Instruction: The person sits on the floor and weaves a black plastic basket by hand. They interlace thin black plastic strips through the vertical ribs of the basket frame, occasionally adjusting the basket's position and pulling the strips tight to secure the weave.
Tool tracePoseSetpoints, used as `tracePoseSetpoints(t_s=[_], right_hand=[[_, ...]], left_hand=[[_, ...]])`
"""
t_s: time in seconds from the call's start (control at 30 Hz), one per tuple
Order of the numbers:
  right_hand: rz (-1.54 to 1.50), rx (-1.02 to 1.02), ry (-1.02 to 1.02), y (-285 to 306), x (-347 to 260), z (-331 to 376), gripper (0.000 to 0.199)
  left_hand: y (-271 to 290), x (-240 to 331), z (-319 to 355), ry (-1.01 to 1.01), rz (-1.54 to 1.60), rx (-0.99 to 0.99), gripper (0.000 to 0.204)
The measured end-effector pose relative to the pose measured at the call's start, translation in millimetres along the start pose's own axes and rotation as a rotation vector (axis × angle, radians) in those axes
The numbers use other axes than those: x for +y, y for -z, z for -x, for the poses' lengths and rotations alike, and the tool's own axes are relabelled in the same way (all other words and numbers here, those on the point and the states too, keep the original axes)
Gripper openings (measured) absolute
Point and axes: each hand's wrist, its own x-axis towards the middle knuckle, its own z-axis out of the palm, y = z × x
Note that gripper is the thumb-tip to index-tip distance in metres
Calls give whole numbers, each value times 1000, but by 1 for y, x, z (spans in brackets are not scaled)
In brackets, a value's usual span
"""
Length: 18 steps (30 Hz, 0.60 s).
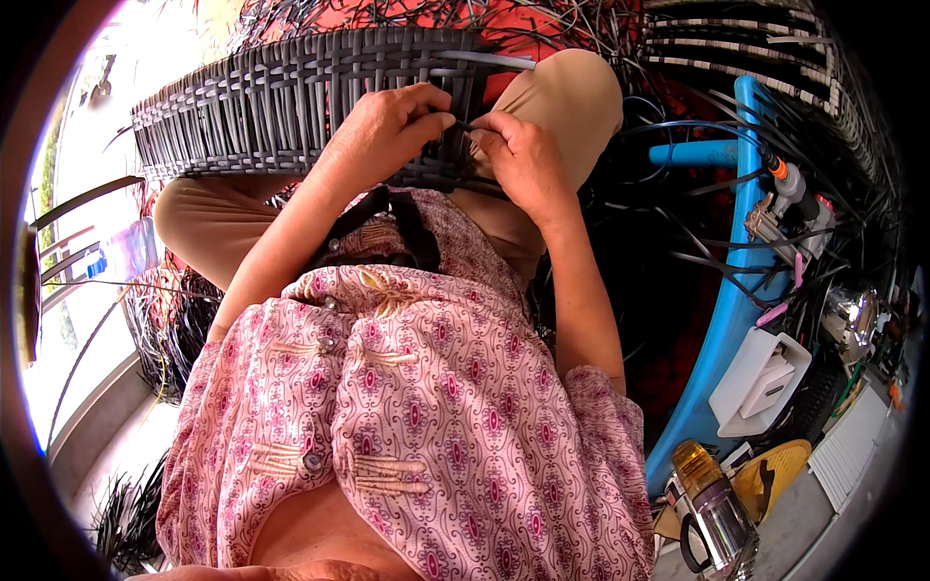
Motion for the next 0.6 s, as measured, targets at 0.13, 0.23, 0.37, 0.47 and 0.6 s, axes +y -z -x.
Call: tracePoseSetpoints(t_s=[0.13,0.23,0.37,0.47,0.6], right_hand=[[154,14,121,3,-9,-6,15],[208,6,151,3,-14,-8,15],[220,12,126,0,-15,-8,14],[232,23,135,-2,-14,-9,15],[240,20,124,-4,-15,-10,16]], left_hand=[[6,-3,2,-96,-157,17,20],[6,-6,4,-89,-190,34,21],[8,-9,4,-90,-205,35,23],[4,-11,5,-91,-207,83,23],[5,-15,4,-124,-205,87,22]])
